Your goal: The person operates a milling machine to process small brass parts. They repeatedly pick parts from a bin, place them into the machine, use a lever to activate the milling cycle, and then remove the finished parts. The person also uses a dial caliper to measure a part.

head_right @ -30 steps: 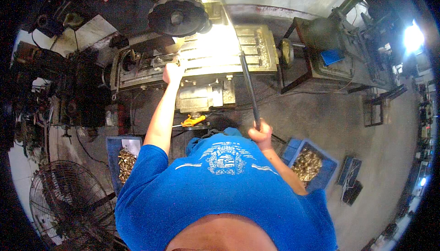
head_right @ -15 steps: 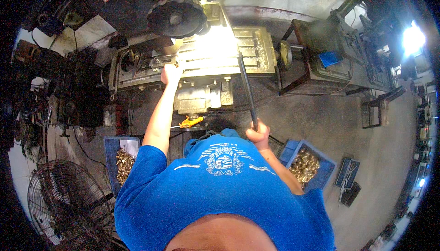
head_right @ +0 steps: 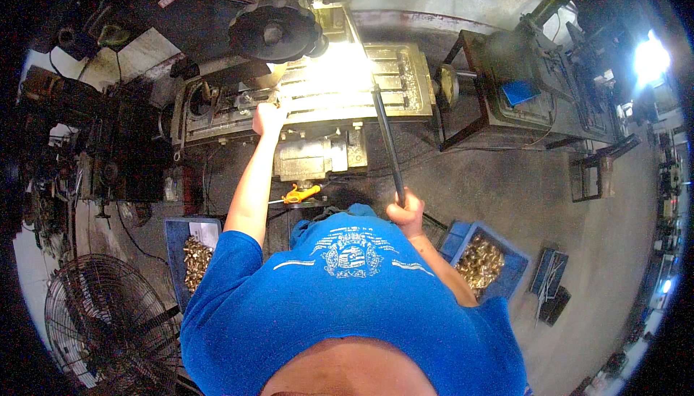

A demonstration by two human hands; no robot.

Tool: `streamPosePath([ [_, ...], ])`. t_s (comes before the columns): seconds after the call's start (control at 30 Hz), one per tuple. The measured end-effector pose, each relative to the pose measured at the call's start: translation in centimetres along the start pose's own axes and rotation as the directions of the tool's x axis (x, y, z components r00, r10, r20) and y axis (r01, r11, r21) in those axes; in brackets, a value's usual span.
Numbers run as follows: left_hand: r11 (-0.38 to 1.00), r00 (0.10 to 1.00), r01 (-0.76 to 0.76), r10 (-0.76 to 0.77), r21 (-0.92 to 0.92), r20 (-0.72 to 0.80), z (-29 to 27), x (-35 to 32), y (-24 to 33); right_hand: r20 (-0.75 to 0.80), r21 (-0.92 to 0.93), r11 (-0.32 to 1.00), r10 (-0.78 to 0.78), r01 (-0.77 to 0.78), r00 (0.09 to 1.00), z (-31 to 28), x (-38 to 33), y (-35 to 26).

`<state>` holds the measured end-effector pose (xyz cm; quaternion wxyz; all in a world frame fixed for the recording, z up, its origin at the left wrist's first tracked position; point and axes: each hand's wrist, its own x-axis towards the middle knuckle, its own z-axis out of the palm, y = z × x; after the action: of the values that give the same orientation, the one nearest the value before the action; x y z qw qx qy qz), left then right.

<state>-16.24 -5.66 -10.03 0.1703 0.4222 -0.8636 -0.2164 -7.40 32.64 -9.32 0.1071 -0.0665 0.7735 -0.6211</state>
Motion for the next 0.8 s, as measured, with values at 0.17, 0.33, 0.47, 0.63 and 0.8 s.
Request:
streamPosePath([
  [0.17,1.000,1.000,0.000,0.000,0.004,-0.012,0.1,0.1,-0.2,0.009,0.006,1.000,0.006,-0.006,1.000,0.0,0.2,0.8],
  [0.33,1.000,1.000,-0.005,0.005,0.004,-0.001,0.1,0.1,-0.2,0.025,0.082,0.992,0.096,-0.097,0.995,-0.1,0.2,0.8],
  [0.47,1.000,1.000,-0.007,0.007,0.003,-0.024,0.1,0.0,-0.2,0.022,0.048,0.996,0.075,-0.076,0.997,-0.1,0.2,0.6],
  [0.63,1.000,1.000,-0.001,0.001,-0.013,-0.010,-0.1,-0.1,0.1,0.025,0.051,0.994,0.095,-0.096,0.995,-0.1,0.2,0.1],
  [0.8,1.000,1.000,0.005,-0.005,0.008,-0.002,-0.2,-0.1,0.2,0.014,0.045,0.997,0.057,-0.057,0.998,0.0,0.2,0.3],
])
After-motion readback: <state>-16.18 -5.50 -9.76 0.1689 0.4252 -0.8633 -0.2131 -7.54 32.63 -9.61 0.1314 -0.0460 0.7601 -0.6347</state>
